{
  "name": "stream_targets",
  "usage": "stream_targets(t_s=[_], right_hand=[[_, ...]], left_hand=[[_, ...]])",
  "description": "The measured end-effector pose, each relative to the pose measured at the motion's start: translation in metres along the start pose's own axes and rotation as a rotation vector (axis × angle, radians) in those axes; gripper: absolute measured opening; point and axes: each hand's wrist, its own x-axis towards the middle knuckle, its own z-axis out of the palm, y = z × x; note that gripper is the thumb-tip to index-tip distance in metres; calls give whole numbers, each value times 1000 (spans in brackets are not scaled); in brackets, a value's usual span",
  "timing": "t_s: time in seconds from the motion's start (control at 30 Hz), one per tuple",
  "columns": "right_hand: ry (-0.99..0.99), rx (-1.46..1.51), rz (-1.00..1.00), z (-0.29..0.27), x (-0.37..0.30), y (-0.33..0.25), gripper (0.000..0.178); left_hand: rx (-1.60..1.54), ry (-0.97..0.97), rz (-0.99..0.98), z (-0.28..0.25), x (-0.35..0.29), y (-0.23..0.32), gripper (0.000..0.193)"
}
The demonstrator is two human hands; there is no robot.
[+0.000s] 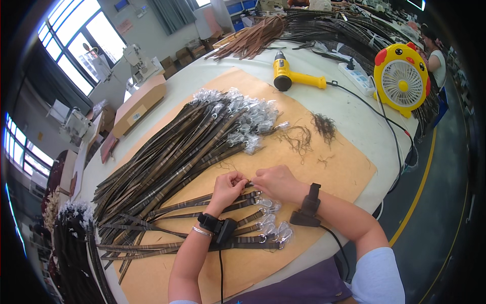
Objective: Attaching metal clips and buckles to a series of leather straps in a workshop environment.
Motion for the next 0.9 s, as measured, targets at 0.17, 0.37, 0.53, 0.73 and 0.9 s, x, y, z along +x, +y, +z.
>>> stream_targets(t_s=[0.17, 0.37, 0.53, 0.73, 0.9], right_hand=[[6, 94, 88, 2, -3, 2, 17], [-43, 236, 167, -2, -4, 5, 23], [-26, 372, 280, 3, -8, 13, 27], [10, 109, 367, -8, -6, 11, 34], [-65, 223, 476, -9, -3, 13, 33]], left_hand=[[-15, -25, -97, -6, 2, 14, 9], [990, 340, 343, -36, 8, 28, 11], [838, 298, 413, -42, -10, 40, 16], [767, 52, 457, -32, -30, 40, 24], [775, -4, 318, -31, -27, 37, 18]])
